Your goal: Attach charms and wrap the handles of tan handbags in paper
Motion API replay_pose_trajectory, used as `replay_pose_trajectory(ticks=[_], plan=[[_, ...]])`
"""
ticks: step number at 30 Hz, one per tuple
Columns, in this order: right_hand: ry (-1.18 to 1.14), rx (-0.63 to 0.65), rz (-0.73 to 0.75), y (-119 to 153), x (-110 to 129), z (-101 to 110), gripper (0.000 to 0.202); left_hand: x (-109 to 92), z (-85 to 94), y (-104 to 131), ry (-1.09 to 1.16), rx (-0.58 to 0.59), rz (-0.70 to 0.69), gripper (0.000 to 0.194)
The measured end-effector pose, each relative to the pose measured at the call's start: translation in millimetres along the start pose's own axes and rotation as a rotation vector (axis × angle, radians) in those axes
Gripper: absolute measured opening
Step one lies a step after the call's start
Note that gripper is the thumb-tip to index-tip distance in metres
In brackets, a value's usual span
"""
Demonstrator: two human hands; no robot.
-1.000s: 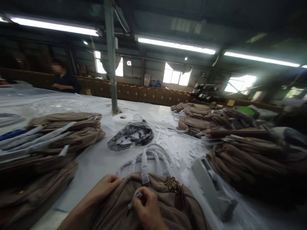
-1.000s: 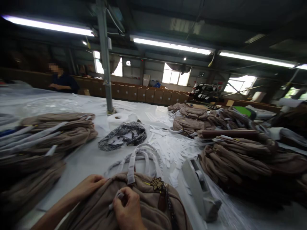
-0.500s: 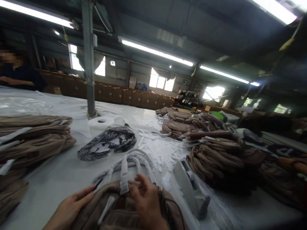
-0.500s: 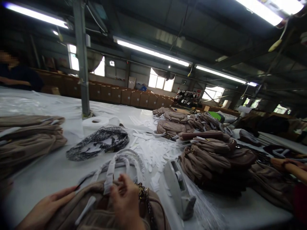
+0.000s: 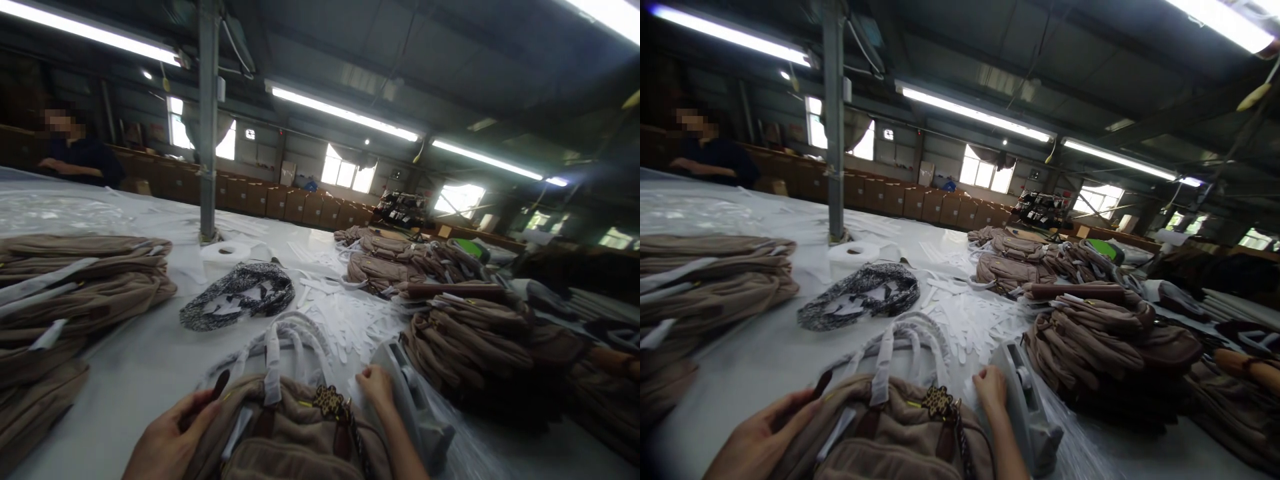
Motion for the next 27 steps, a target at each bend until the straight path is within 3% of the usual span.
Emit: replay_pose_trajectory(ticks=[5,7,11,15,19,27], plan=[[-0.214,0.046,0.070,1.5,20.4,9.9,0.026,20.8,-7.8,-1.2,0.086,0.184,0.027,0.044],[-0.304,0.080,0.135,11.0,45.8,17.7,0.031,22.7,-8.4,0.8,0.150,0.198,0.027,0.044],[-0.599,0.220,0.296,46.1,120.0,27.3,0.030,26.1,-9.3,6.0,0.260,0.191,0.028,0.043],[-0.802,0.449,0.242,86.5,184.2,3.5,0.026,22.5,-9.9,10.4,0.270,0.176,-0.045,0.039],[-0.946,0.623,0.149,116.7,227.6,-33.7,0.029,11.3,-9.1,14.1,0.175,0.138,-0.139,0.034],[-0.981,0.735,0.162,126.5,260.2,-59.0,0.029,6.8,-7.4,13.9,0.109,0.123,-0.173,0.029]])
Point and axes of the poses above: each hand's wrist, its own y-axis away from the middle knuckle, its own z-axis out of the back of the hand, x = y × z, the point moved 8 cm from there along -y, towards the middle knuckle, and after that the axes turned 5 degrees about y, right-handed, at the moved point
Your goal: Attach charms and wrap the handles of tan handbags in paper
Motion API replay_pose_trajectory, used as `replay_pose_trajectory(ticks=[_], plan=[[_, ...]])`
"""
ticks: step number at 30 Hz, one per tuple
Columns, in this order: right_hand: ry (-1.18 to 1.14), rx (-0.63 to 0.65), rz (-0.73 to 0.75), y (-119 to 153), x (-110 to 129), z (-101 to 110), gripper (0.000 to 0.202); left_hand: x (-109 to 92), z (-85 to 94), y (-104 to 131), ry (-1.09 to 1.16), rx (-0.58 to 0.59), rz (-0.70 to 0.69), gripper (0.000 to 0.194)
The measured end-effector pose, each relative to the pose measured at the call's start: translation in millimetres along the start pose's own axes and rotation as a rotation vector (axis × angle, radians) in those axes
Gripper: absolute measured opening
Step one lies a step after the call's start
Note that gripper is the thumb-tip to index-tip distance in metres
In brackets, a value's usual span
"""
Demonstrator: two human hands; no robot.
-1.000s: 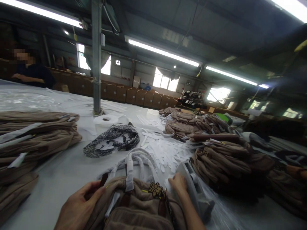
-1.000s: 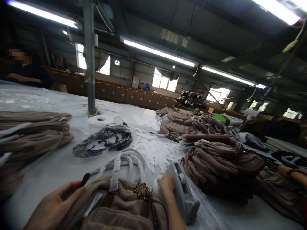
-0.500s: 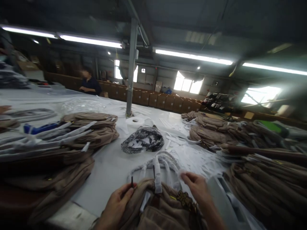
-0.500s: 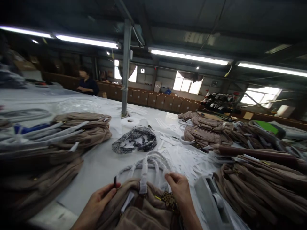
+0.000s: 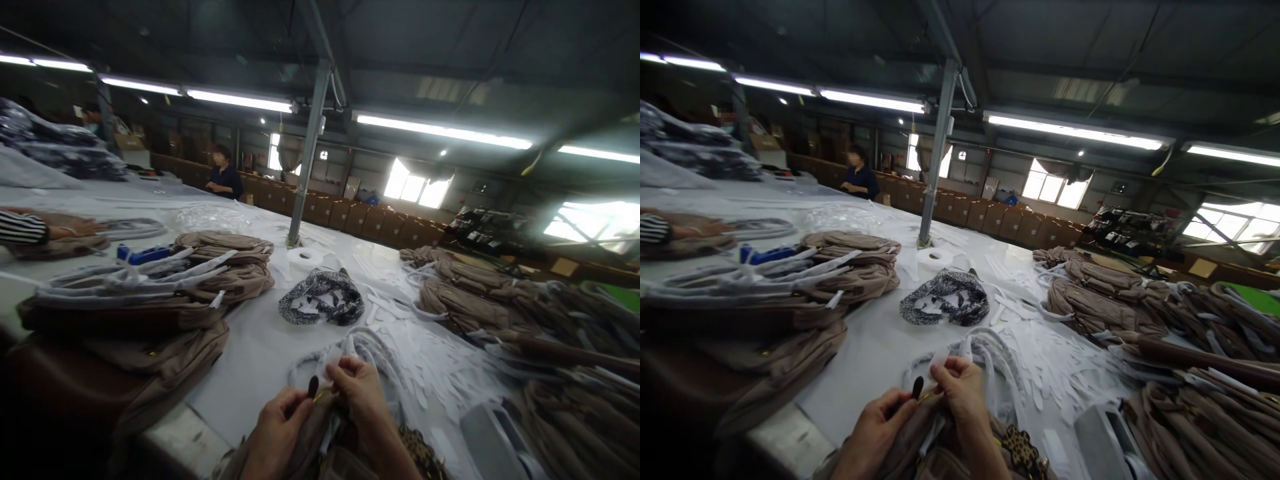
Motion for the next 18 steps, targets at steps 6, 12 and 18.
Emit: replay_pose_trajectory(ticks=[6,12,18], plan=[[0.049,0.050,0.016,-3.0,-2.0,-10.4,0.028,-7.6,0.1,0.5,-0.041,-0.007,-0.009,0.025],[0.224,0.187,0.087,2.4,3.6,-24.9,0.021,-9.9,0.5,1.0,-0.029,-0.019,0.007,0.025],[0.531,0.215,0.255,9.8,8.3,-30.6,0.022,2.1,1.2,-0.1,0.058,-0.023,0.047,0.022]])
Point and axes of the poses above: each hand's wrist, its own y-axis away from the middle knuckle, its own z-axis out of the back of the hand, x = y × z, the point moved 8 cm from there along -y, towards the middle knuckle, and after that the axes turned 5 degrees about y, right-handed, at the moved point
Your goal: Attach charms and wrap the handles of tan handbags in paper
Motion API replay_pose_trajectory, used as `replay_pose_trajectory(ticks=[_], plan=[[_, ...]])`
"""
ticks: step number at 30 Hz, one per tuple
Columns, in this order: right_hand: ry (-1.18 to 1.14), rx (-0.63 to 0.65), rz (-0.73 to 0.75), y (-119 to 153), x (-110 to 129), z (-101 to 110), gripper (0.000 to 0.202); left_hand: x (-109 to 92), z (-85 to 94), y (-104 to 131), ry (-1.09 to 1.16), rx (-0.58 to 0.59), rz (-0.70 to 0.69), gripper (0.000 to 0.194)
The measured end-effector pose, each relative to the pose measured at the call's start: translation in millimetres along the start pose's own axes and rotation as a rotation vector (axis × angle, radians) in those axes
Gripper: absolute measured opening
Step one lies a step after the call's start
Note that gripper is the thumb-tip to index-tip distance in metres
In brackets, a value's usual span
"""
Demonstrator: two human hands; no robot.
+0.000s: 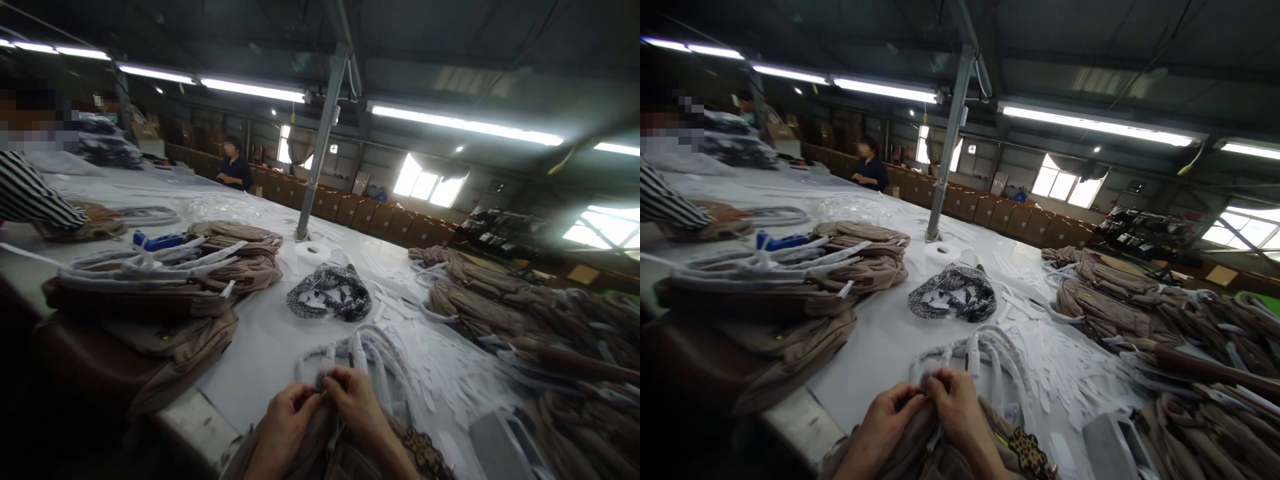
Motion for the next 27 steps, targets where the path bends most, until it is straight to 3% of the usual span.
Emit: replay_pose_trajectory(ticks=[5,7,13,20,24,27], plan=[[0.096,-0.044,0.081,2.6,4.6,-0.2,0.020,11.9,-0.9,-2.6,0.313,0.068,0.079,0.045],[0.107,-0.039,0.087,3.4,2.5,-1.0,0.034,11.7,-3.0,-3.9,0.331,0.117,0.062,0.036],[0.013,-0.046,-0.004,0.1,-12.3,4.6,0.036,16.1,5.0,-5.7,0.170,-0.003,0.090,0.034],[0.019,0.000,-0.029,-12.3,-11.1,3.7,0.042,-5.7,15.5,0.0,-0.136,-0.171,-0.108,0.027],[0.025,0.058,-0.058,-17.1,-9.9,-3.8,0.054,-0.4,14.5,2.1,-0.230,-0.156,-0.082,0.025],[0.091,0.091,0.037,-18.4,1.0,-9.5,0.022,0.2,15.5,1.9,-0.258,-0.154,-0.065,0.025]])
Point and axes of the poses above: each hand's wrist, its own y-axis away from the middle knuckle, its own z-axis out of the back of the hand, x = y × z, the point moved 8 cm from there along -y, towards the middle knuckle, and after that the axes turned 5 degrees about y, right-handed, at the moved point
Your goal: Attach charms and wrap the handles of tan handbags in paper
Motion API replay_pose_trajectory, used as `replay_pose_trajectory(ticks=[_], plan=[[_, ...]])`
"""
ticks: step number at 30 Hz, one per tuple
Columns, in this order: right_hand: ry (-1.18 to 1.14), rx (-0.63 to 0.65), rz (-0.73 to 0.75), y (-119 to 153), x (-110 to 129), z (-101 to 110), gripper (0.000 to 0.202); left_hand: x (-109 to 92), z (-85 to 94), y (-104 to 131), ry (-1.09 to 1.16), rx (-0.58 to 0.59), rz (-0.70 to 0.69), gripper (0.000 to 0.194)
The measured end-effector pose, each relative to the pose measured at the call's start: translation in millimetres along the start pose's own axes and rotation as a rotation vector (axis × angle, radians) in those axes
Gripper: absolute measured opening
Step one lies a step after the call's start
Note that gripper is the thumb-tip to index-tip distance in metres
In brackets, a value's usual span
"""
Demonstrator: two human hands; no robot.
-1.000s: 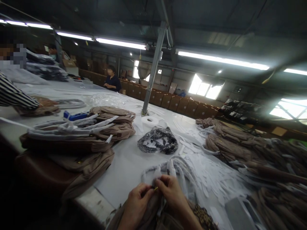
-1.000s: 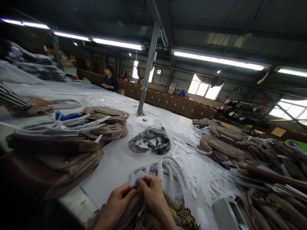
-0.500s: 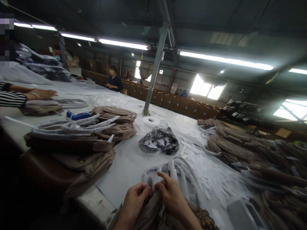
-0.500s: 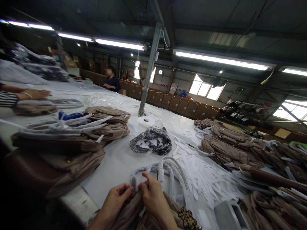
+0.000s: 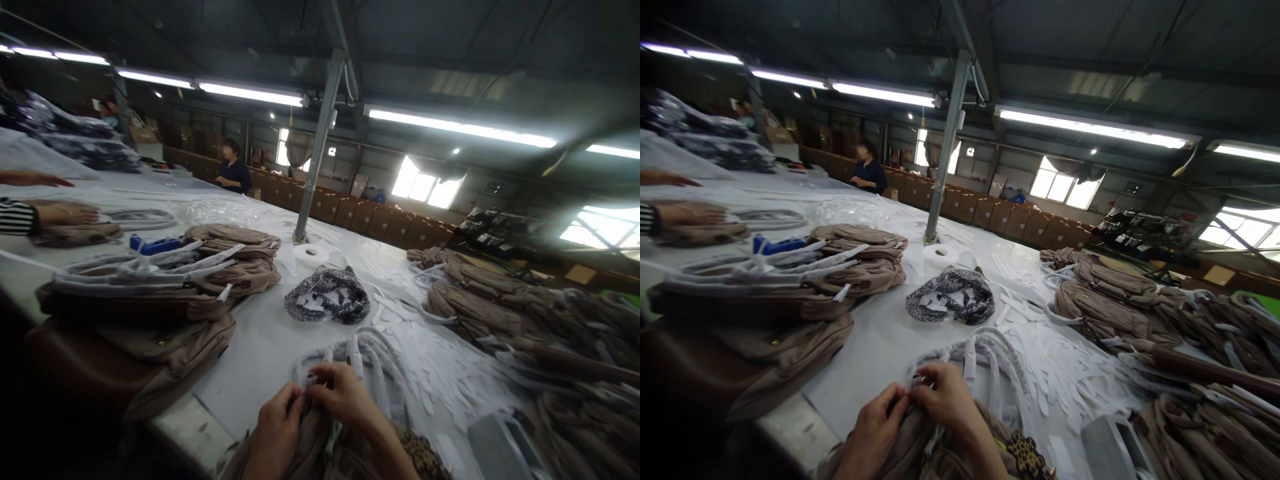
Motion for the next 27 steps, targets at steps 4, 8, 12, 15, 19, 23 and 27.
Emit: replay_pose_trajectory(ticks=[4,8,12,15,19,23,27], plan=[[-0.024,0.001,0.048,1.1,8.3,-1.6,0.017,0.0,-1.0,-3.2,0.103,0.082,0.011,0.019],[-0.091,-0.001,0.045,3.5,7.5,-0.3,0.015,4.4,-4.5,-5.8,0.250,0.169,0.039,0.039],[-0.091,0.009,0.049,5.6,2.7,-1.5,0.015,6.8,-3.0,-7.5,0.258,0.114,0.052,0.025],[-0.076,-0.011,0.032,7.1,-2.2,-2.1,0.016,4.5,-4.2,-6.8,0.247,0.106,0.050,0.027],[-0.076,-0.019,0.058,9.2,-0.9,-5.3,0.016,-0.8,-3.0,-4.9,0.199,0.084,0.017,0.025],[-0.093,-0.060,0.064,9.8,-1.0,-4.9,0.015,-0.7,-2.1,-4.4,0.172,0.057,0.017,0.024],[-0.058,-0.053,0.047,9.1,-3.0,-5.2,0.016,1.7,-4.4,-4.7,0.191,0.057,0.008,0.025]])
Point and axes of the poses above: each hand's wrist, its own y-axis away from the middle knuckle, its own z-axis out of the back of the hand, x = y × z, the point moved 8 cm from there along -y, towards the middle knuckle, and after that the axes turned 5 degrees about y, right-handed, at the moved point
